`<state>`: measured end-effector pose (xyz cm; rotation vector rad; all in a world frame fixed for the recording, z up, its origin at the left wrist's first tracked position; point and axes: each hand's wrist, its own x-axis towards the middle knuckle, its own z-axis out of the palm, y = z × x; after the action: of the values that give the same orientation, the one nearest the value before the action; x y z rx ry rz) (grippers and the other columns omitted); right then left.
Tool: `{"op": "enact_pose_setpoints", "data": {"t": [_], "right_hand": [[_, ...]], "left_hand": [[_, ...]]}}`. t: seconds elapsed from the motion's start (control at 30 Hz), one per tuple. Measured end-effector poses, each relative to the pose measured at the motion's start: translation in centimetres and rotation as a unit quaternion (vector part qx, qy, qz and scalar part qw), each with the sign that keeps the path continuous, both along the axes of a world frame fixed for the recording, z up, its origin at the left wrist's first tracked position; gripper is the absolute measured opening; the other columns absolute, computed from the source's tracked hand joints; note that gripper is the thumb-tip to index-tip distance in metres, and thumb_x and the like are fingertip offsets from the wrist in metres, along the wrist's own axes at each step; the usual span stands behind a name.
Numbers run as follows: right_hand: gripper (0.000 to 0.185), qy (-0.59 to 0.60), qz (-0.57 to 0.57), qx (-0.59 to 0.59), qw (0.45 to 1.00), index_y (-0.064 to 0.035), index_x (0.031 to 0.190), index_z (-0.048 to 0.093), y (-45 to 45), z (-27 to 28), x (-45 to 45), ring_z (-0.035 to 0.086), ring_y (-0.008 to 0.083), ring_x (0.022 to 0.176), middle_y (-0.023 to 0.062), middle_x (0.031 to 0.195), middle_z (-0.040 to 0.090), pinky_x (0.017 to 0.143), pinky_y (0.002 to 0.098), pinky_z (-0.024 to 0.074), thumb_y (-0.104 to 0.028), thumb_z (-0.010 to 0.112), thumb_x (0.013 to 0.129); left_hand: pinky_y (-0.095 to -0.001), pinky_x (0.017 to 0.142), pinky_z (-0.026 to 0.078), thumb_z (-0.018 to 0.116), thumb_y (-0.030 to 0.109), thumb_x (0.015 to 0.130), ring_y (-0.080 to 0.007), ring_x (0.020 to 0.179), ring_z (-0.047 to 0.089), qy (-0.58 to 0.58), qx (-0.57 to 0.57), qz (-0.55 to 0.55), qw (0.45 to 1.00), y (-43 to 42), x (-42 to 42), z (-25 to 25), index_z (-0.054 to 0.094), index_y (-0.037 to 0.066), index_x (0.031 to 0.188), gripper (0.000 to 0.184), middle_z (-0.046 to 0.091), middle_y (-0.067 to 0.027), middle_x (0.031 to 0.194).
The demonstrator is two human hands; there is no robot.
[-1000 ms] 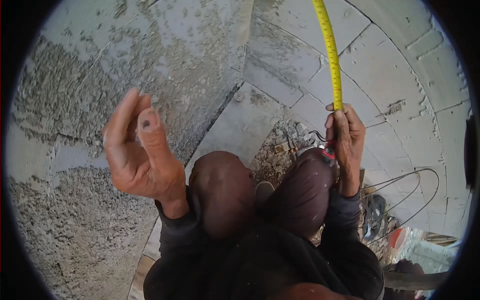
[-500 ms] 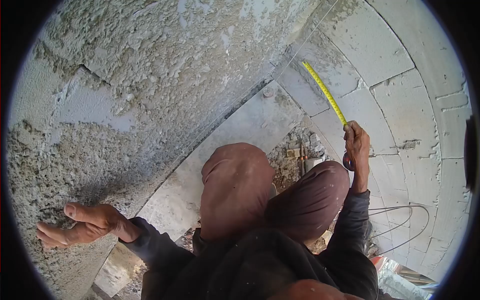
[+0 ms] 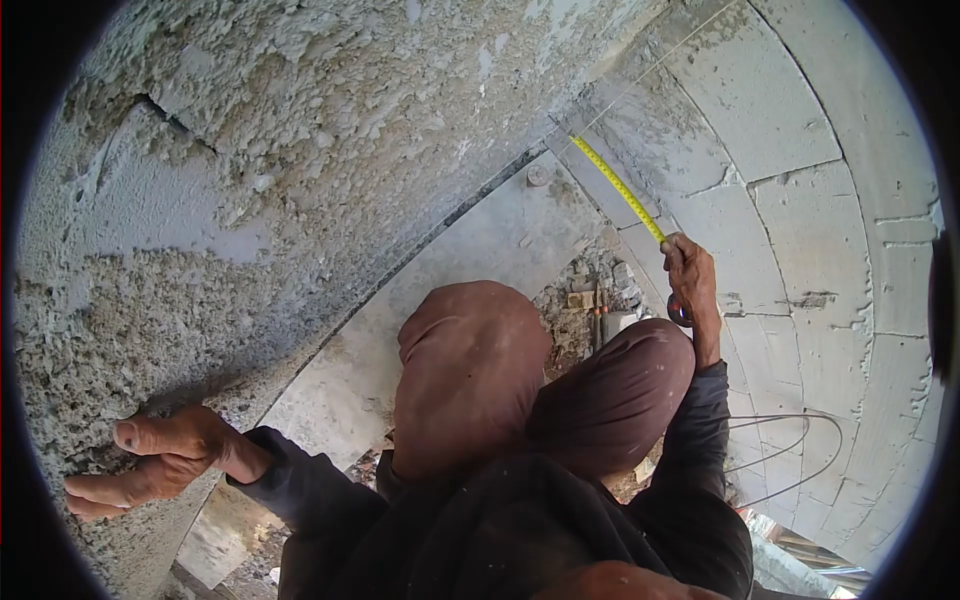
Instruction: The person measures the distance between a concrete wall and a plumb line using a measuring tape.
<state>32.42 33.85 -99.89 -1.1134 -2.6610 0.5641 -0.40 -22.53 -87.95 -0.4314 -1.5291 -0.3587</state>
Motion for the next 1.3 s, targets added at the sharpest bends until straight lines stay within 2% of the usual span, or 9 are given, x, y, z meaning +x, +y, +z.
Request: {"op": "enact_pose_setpoints", "data": {"t": [0.2, 0.27, 0.4, 0.47, 0.8, 1.03, 1.13, 1.23, 1.3], "right_hand": [[0.02, 0.006, 0.0, -0.018, 1.0, -0.0034, 0.098, 0.067, 0.2, -0.4, -0.5, 0.06, 0.0274, 0.06, 0.0147, 0.067, 0.062, 0.062, 0.0438, 0.0492, -0.02, 0.065, 0.109], [0.026, 0.006, -0.005, -0.039, 0.999, -0.0029, 0.094, 0.065, 0.2, -0.6, -0.6, 0.05, 0.011, 0.065, 0.0033, 0.068, 0.057, 0.061, 0.0333, 0.0431, -0.021, 0.062, 0.112], [0.027, 0.01, 0.0, -0.047, 0.999, -0.0032, 0.094, 0.065, 0.4, -1.0, -0.4, 0.049, 0.0104, 0.065, 0.0027, 0.068, 0.056, 0.061, 0.0323, 0.0423, -0.022, 0.062, 0.113], [0.022, 0.002, -0.012, -0.037, 0.999, -0.0042, 0.098, 0.066, 0.4, -1.1, -0.4, 0.057, 0.0256, 0.059, 0.0136, 0.068, 0.061, 0.062, 0.0425, 0.0484, -0.022, 0.064, 0.11], [0.025, 0.019, -0.076, -0.056, 0.995, -0.0046, 0.098, 0.068, -0.2, -1.3, 1.1, 0.059, 0.0204, 0.062, 0.0103, 0.067, 0.062, 0.062, 0.0407, 0.0484, -0.026, 0.063, 0.111], [0.028, 0.053, -0.098, -0.095, 0.989, -0.0032, 0.095, 0.069, -0.9, 0.2, 2.8, 0.056, 0.0144, 0.062, 0.0053, 0.067, 0.062, 0.061, 0.0357, 0.0461, -0.024, 0.061, 0.111], [0.03, 0.068, -0.124, -0.111, 0.984, -0.0026, 0.093, 0.068, -0.8, 0.3, 3.6, 0.055, 0.0133, 0.063, 0.0043, 0.067, 0.062, 0.06, 0.0354, 0.0456, -0.025, 0.06, 0.111], [0.03, 0.085, -0.114, -0.115, 0.983, -0.0024, 0.092, 0.066, -1.6, 1.6, 4.2, 0.053, 0.0123, 0.061, 0.0033, 0.067, 0.06, 0.058, 0.0341, 0.0438, -0.025, 0.061, 0.111], [0.029, 0.104, -0.11, -0.118, 0.981, -0.0037, 0.092, 0.065, -1.5, 1.3, 5.2, 0.048, 0.0078, 0.056, -0.0003, 0.067, 0.057, 0.051, 0.03, 0.0391, -0.024, 0.06, 0.113]], "left_hand": [[-0.0647, 0.133, 0.015, 0.058, 0.042, 0.113, -0.0389, 0.168, 0.019, -0.001, 0.01, -0.007, 1.0, 0.5, 0.2, 0.3, 0.045, 0.0, 0.165, 0.068, 0.03, -0.0284, 0.173], [-0.064, 0.134, 0.015, 0.058, 0.041, 0.114, -0.0392, 0.168, 0.02, 0.007, -0.004, -0.003, 1.0, 0.3, 0.0, 0.3, 0.045, -0.001, 0.164, 0.067, 0.032, -0.0286, 0.173], [-0.0621, 0.134, 0.016, 0.056, 0.038, 0.115, -0.0395, 0.167, 0.024, 0.021, -0.017, 0.015, 1.0, 0.5, -0.1, 0.3, 0.045, -0.004, 0.163, 0.065, 0.036, -0.0288, 0.171], [-0.0622, 0.134, 0.016, 0.055, 0.039, 0.115, -0.0395, 0.167, 0.024, 0.02, -0.013, 0.018, 1.0, 0.5, -0.1, 0.2, 0.045, -0.004, 0.163, 0.065, 0.036, -0.0283, 0.172], [-0.062, 0.135, 0.013, 0.068, 0.035, 0.11, -0.0392, 0.168, 0.021, 0.022, -0.018, -0.02, 0.999, 0.2, 0.2, 0.3, 0.05, -0.001, 0.161, 0.065, 0.04, -0.0266, 0.17], [-0.0448, 0.101, 0.056, 0.053, 0.005, 0.105, -0.0354, 0.118, 0.068, -0.065, -0.122, -0.301, 0.943, 9.1, 5.6, -5.1, 0.064, -0.002, 0.132, 0.031, 0.07, -0.0228, 0.131], [-0.0372, 0.078, 0.057, 0.067, -0.008, 0.096, -0.0257, 0.081, 0.07, -0.472, -0.067, -0.537, 0.695, 18.9, 7.5, -7.5, 0.079, 0.002, 0.124, 0.032, 0.077, -0.0144, 0.099], [-0.0321, 0.074, 0.056, 0.068, 0.01, 0.104, -0.0179, 0.083, 0.072, -0.772, -0.019, -0.553, 0.313, 25.3, 5.6, -16.9, 0.076, 0.002, 0.132, 0.031, 0.078, -0.0112, 0.109], [-0.0305, 0.072, 0.056, 0.063, 0.015, 0.107, -0.0159, 0.085, 0.072, -0.793, -0.048, -0.537, 0.284, 30.2, 5.1, -24.4, 0.069, 0.002, 0.144, 0.039, 0.076, -0.0106, 0.118]]}}
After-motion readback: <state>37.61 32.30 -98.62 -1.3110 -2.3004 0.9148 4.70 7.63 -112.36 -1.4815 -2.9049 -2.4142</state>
